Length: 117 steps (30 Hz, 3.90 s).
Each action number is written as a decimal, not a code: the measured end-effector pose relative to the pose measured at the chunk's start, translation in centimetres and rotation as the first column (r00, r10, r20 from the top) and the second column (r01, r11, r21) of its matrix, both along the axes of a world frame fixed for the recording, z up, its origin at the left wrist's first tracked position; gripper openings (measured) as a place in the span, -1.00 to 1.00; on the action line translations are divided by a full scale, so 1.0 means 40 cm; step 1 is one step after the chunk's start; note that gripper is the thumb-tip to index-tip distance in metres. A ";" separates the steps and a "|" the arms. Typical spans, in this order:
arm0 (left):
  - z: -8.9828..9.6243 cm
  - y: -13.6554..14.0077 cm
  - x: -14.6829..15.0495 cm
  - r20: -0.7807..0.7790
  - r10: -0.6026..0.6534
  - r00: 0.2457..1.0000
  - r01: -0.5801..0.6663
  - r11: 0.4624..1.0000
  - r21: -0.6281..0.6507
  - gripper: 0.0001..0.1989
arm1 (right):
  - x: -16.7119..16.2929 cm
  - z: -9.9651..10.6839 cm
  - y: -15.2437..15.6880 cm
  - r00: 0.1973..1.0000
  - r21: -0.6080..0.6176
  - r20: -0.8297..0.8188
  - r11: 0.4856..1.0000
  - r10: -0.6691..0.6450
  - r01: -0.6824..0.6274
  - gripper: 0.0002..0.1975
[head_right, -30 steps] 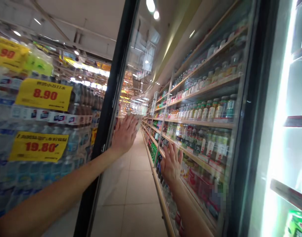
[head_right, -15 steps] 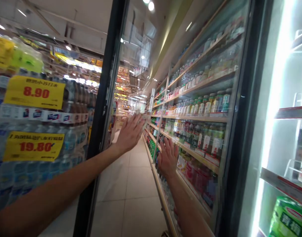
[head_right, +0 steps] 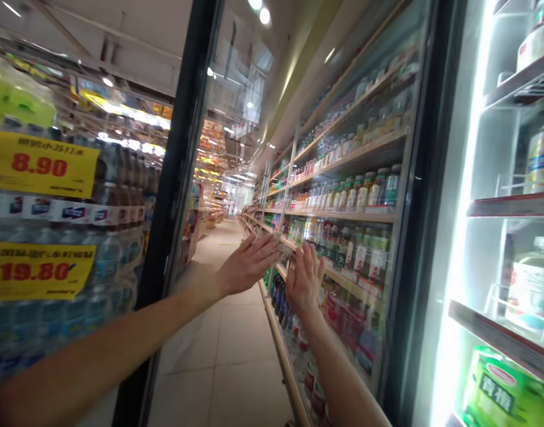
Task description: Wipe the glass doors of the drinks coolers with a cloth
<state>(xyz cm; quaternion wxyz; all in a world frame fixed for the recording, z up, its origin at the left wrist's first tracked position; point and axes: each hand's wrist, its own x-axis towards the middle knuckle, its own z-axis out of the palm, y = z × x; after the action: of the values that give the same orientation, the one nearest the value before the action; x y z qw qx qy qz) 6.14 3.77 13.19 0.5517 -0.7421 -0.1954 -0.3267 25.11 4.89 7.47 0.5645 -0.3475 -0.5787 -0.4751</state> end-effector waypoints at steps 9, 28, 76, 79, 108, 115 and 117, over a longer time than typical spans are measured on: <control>-0.010 0.003 0.077 0.216 -0.029 0.976 0.028 1.000 0.006 -0.58 | 0.093 0.064 0.037 0.993 0.036 -0.101 0.998 -0.057 0.061 -0.49; -0.099 -0.021 0.036 0.420 -0.071 0.905 0.164 0.968 -0.190 -0.23 | -0.090 0.053 -0.055 0.922 -0.089 0.121 0.929 0.368 -0.359 -0.51; -0.449 -0.069 -0.077 0.432 0.177 0.884 -0.051 0.956 -0.288 -0.50 | 0.055 -0.292 -0.061 0.932 -0.278 -0.308 0.955 -0.190 0.102 -0.59; -0.471 -0.087 -0.091 0.405 0.209 0.890 -0.046 0.925 -0.377 -0.51 | -0.060 -0.357 -0.076 0.998 -0.354 0.061 0.934 -0.031 0.051 -0.58; -0.580 -0.173 -0.198 0.389 0.382 0.838 -0.123 0.828 -0.547 -0.47 | -0.142 -0.456 -0.103 0.987 -0.436 0.150 0.900 0.048 0.023 -0.56; -0.562 -0.180 -0.244 0.416 0.443 0.794 -0.188 0.830 -0.525 -0.46 | -0.172 -0.459 -0.112 0.904 -0.447 0.387 0.895 0.184 0.009 -0.63; -0.570 -0.178 -0.250 0.420 0.443 0.792 -0.182 0.828 -0.530 -0.47 | -0.088 -0.430 -0.103 0.978 -0.406 0.205 0.913 0.034 0.053 -0.62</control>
<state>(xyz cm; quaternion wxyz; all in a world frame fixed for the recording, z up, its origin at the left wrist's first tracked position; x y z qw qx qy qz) -3.85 -3.35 -9.60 0.3305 -0.6886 -0.5345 -0.3619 21.58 0.79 -9.74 0.4137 -0.4093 -0.7191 -0.3799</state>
